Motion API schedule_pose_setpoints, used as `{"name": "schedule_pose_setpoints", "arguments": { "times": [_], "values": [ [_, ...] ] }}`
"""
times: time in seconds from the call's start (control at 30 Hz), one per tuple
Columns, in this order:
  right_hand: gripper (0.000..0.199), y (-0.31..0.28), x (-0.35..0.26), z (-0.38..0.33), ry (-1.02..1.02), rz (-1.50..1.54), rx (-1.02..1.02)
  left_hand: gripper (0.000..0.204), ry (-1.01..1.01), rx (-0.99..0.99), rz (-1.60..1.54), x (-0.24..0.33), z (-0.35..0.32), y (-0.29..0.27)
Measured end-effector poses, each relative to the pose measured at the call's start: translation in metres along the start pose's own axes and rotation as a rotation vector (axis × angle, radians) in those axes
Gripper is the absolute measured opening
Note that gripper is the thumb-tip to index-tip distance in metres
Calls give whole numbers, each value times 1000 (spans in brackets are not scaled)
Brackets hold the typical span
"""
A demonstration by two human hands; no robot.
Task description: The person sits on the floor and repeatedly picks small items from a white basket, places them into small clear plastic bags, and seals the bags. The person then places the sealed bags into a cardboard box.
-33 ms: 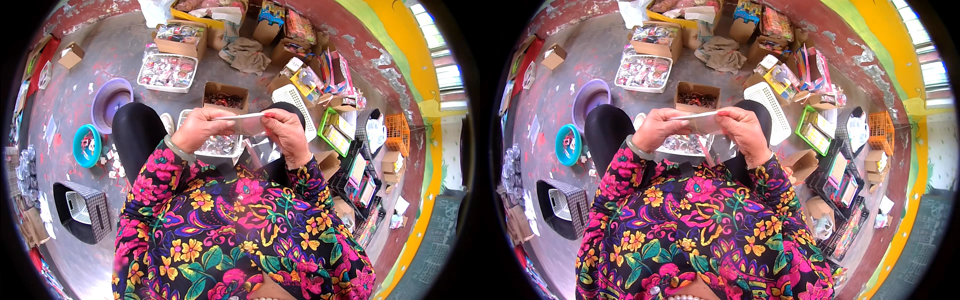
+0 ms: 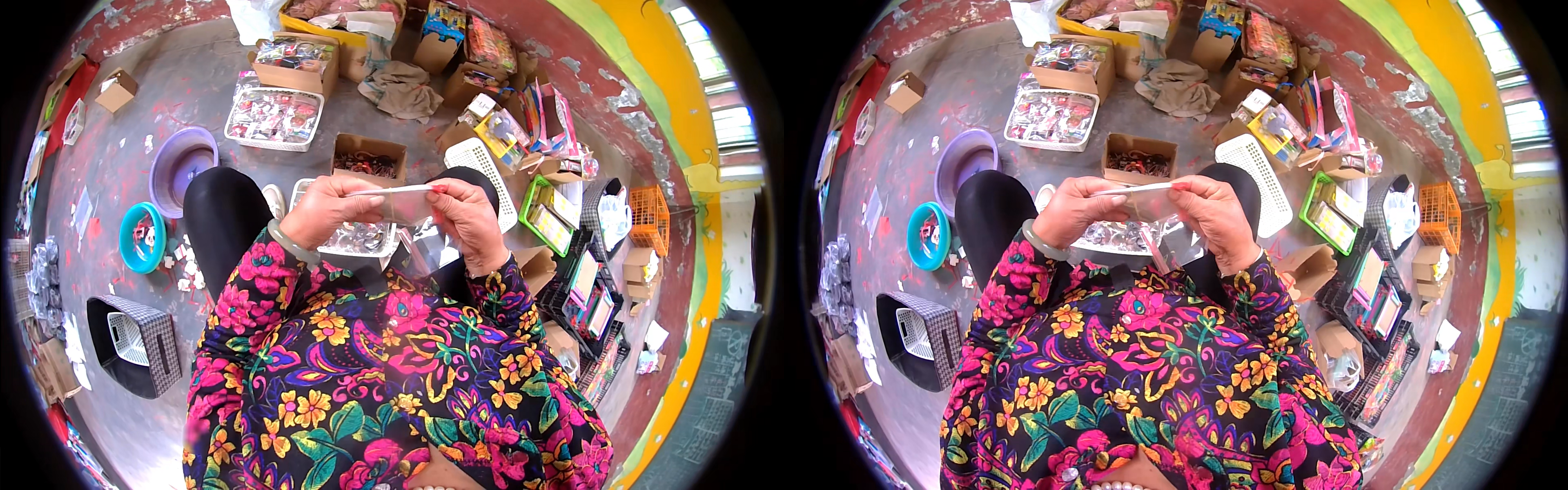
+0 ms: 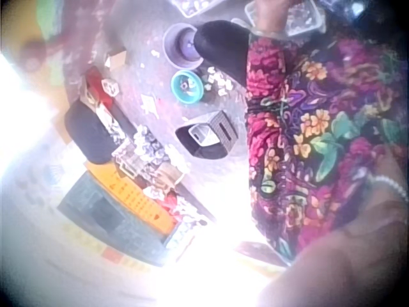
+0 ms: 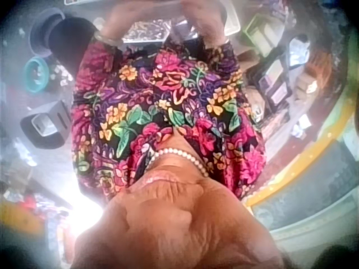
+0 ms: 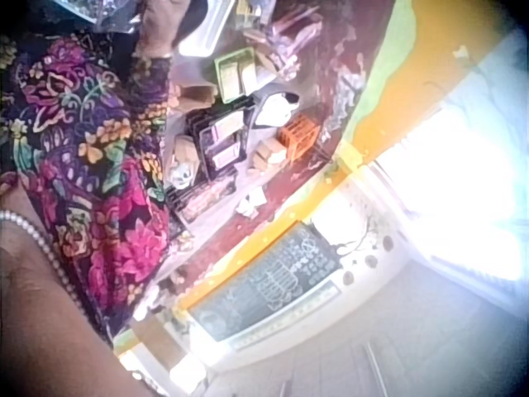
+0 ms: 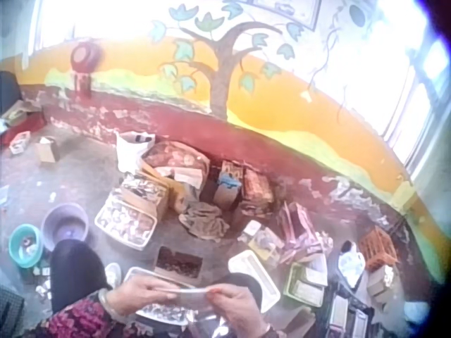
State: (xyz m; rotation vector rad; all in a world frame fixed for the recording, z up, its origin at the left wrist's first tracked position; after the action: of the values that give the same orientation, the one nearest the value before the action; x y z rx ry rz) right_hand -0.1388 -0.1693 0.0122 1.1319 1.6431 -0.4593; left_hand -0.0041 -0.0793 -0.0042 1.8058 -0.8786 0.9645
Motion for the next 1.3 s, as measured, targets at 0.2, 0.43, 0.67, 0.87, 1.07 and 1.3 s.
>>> {"name": "schedule_pose_setpoints", "arguments": {
  "times": [0.2, 0.43, 0.67, 0.87, 1.07, 1.3],
  "values": [
    [10, 8, 8, -2, 139, 77, -17, 28, -167, -157, -149, -4, -8, 7],
    [12, 6, 8, 2, 99, 86, -35, 31, -202, -96, -200, -1, -7, 8],
    [17, 5, 5, -4, 209, 37, -11, 30, -225, -157, -189, -9, -7, 10],
    [14, 0, 1, -4, 140, -100, -71, 32, -138, -129, -29, -11, -2, 8],
    [13, 10, 22, -7, 252, 188, -107, 35, -236, -240, -203, -8, -13, 22],
    [11, -1, 5, -15, 177, 74, -87, 38, -232, -290, -274, -4, -12, 23]
  ]
}}
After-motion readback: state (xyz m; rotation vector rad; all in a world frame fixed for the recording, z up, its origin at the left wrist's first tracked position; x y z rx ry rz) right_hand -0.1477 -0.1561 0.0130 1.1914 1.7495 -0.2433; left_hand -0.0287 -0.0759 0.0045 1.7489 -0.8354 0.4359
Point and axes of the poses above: each hand's wrist, its own z-axis towards the middle knuckle, its own y-axis out of the palm, x = y × z, the point moved 9 cm from there along z, towards the middle knuckle, and after that the axes turned 14 degrees about x, right-handed, at the moved point
